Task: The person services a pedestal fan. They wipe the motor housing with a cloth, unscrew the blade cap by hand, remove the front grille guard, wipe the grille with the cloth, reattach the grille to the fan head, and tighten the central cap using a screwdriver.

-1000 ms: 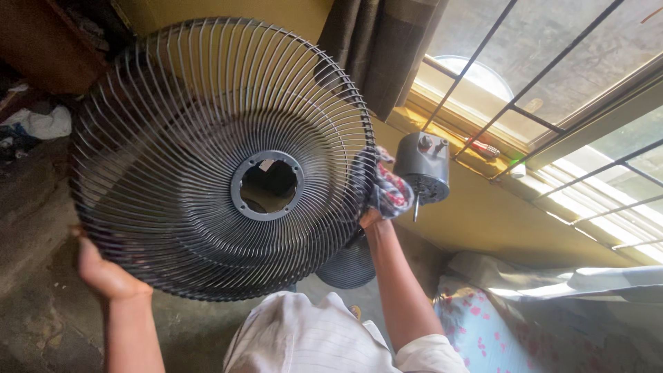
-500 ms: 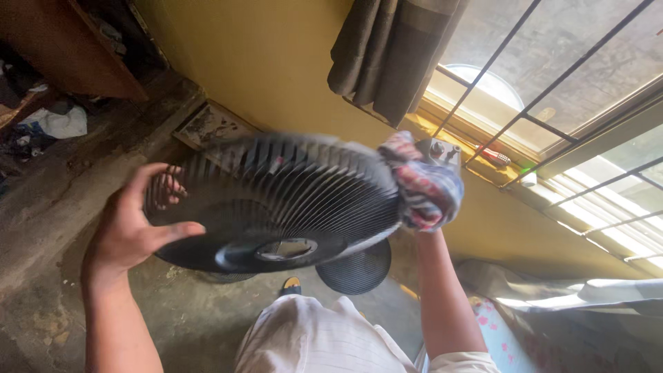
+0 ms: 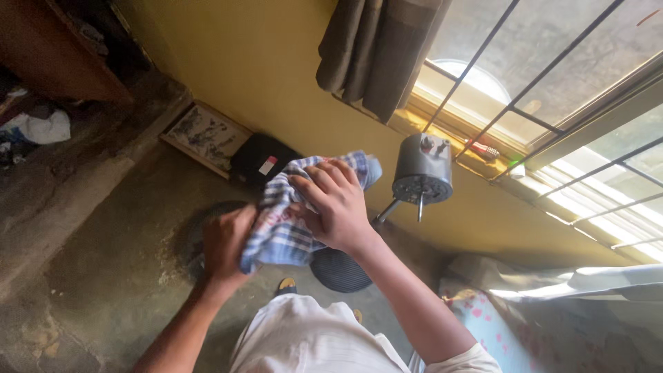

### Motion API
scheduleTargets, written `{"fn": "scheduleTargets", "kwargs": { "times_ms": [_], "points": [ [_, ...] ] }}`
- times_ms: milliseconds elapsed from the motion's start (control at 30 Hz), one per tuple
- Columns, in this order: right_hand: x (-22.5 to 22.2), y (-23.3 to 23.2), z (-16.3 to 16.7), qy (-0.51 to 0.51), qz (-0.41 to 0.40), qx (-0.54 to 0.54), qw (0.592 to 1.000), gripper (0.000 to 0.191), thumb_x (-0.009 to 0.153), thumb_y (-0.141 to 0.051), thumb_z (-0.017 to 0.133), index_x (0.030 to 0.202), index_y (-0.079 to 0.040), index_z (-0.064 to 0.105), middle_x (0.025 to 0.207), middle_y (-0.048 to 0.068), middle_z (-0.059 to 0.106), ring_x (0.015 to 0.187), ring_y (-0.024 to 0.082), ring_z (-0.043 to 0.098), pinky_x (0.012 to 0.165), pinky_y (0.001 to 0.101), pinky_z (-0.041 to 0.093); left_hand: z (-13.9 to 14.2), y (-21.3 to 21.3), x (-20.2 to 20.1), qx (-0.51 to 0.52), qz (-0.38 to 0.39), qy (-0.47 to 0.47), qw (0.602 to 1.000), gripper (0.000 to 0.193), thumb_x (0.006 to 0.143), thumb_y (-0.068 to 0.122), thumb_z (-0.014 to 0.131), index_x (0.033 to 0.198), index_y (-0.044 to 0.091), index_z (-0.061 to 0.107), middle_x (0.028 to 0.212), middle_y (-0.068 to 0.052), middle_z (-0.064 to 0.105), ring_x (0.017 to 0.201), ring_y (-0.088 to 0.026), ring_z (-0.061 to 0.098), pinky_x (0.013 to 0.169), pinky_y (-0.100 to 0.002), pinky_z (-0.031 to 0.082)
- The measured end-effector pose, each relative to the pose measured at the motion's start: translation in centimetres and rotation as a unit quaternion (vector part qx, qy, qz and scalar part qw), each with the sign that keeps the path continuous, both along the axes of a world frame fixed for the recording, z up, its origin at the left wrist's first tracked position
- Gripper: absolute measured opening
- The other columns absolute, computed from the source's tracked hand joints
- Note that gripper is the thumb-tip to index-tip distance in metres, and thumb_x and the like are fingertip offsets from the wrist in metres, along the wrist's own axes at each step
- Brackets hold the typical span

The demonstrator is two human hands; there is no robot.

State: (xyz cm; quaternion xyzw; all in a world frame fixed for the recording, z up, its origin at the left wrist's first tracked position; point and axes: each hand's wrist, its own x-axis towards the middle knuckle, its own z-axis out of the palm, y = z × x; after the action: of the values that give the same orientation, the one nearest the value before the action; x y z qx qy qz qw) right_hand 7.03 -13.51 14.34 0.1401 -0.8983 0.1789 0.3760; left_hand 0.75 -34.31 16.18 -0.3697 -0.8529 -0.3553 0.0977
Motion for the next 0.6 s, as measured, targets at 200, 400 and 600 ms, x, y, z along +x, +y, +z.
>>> {"fn": "scheduleTargets", "kwargs": {
  "times_ms": [200,400,600],
  "points": [
    [-3.0,6.8,-7.2,-0.018,-0.058,-0.495,0.867,0.04,0.095,-0.003,0.056,0.135,0.001,0.059,0.116,0.009,0.069,0.104,0.018,0.067,0.091,0.0307,0.055,3.1,-3.6,1.8,-0.032,0.117,-0.123,0.985,0.045,0.059,0.035,0.096,0.073,0.006,0.066,0.062,-0.009,0.069,0.052,-0.023,0.066,0.051,-0.041,0.049],
    [-2.7,8.3,-11.0,0.11,-0.027,-0.592,0.798,0.041,0.105,-0.028,0.052,0.137,-0.002,0.053,0.122,0.002,0.064,0.107,0.01,0.062,0.097,0.0237,0.049,2.6,-4.4,2.8,0.282,0.033,-0.32,0.904,0.033,0.069,0.02,0.09,0.091,0.006,0.071,0.082,-0.002,0.072,0.068,-0.011,0.066,0.063,-0.028,0.055],
    [0.1,-7.0,-7.7,0.055,0.163,-0.583,0.794,0.041,0.113,-0.025,0.056,0.141,0.004,0.05,0.137,0.025,0.056,0.134,0.032,0.049,0.122,0.0484,0.034,-0.5,-1.2,0.9,0.433,0.046,-0.344,0.832,0.021,0.081,0.015,0.083,0.095,0.003,0.073,0.09,0.0,0.073,0.079,-0.007,0.064,0.072,-0.025,0.053]
  ]
}}
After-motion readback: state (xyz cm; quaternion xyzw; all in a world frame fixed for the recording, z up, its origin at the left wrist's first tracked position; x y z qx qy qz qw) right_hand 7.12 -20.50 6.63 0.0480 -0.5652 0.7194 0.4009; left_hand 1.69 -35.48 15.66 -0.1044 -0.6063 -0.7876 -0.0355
